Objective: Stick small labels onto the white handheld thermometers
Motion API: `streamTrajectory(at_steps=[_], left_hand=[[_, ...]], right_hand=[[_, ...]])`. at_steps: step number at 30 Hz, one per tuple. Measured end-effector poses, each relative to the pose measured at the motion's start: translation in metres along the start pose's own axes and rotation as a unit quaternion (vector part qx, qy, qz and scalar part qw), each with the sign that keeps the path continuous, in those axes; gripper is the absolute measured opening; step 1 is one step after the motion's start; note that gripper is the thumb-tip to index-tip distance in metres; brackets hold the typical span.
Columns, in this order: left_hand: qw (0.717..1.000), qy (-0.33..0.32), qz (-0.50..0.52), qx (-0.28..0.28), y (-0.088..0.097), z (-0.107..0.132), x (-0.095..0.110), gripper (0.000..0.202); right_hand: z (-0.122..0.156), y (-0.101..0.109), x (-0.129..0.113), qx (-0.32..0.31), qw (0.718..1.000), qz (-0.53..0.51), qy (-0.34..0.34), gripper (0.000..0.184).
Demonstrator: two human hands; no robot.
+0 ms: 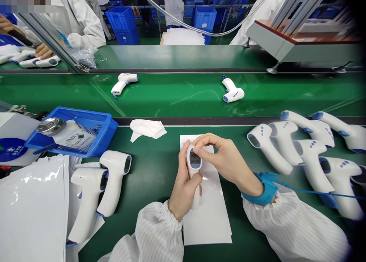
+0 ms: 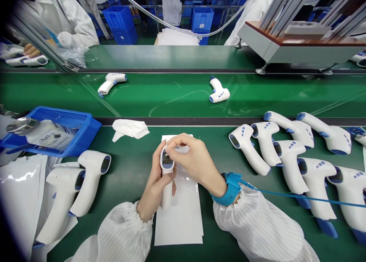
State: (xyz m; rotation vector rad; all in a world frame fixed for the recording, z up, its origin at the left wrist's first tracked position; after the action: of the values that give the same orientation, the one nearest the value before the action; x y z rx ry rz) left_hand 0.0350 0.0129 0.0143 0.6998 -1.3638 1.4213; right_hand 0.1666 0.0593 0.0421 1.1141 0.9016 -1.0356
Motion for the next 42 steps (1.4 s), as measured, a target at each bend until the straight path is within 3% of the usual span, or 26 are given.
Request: streamTrajectory(at_steps=[9, 18, 33, 36, 39, 42], left_hand=[[1.0, 0.004, -0.005, -0.014, 0.001, 0.001, 0.002, 0.083], [1.0, 0.023, -0.013, 0.012, 0.001, 0.001, -0.004, 0.061], [0.999, 0.027, -0.02, 0.014, 0.001, 0.0, -0.005, 0.061], [1.0, 0.02, 0.001, 0.012, 0.004, 0.0, -0.004, 0.066], [1.0, -0.001, 0.01, -0.007, 0.006, 0.002, 0.0, 0.08], [0.999, -0.034, -0.009, -0.022, 0.006, 0.004, 0.002, 0.093]], right_hand=[[0.0, -0.001, 0.0, 0.007, 1.0, -0.01, -0.003, 0.007], [0.0, -0.002, -0.001, 0.017, 1.0, -0.004, 0.006, 0.008], [-0.001, -0.004, 0.01, 0.046, 0.997, 0.046, 0.048, 0.005], [-0.004, -0.004, 0.014, -0.009, 0.998, 0.042, 0.046, 0.005], [-0.003, -0.003, 0.012, -0.086, 0.992, 0.078, 0.043, 0.024], [0.0, -0.001, 0.005, -0.097, 0.988, 0.098, 0.071, 0.039]])
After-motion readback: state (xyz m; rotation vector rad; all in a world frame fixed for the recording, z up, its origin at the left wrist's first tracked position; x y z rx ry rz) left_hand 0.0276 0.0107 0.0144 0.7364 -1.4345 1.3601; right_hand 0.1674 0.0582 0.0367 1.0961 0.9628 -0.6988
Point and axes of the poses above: each hand's wrist, its own z-axis away from the middle knuckle, its own y-axis out of the back of the hand, x = y × z, the point moved 1 cm from there along -z, towards the middle knuckle, and after that the axes turned 12 degrees about -y, right-handed, at the moved point
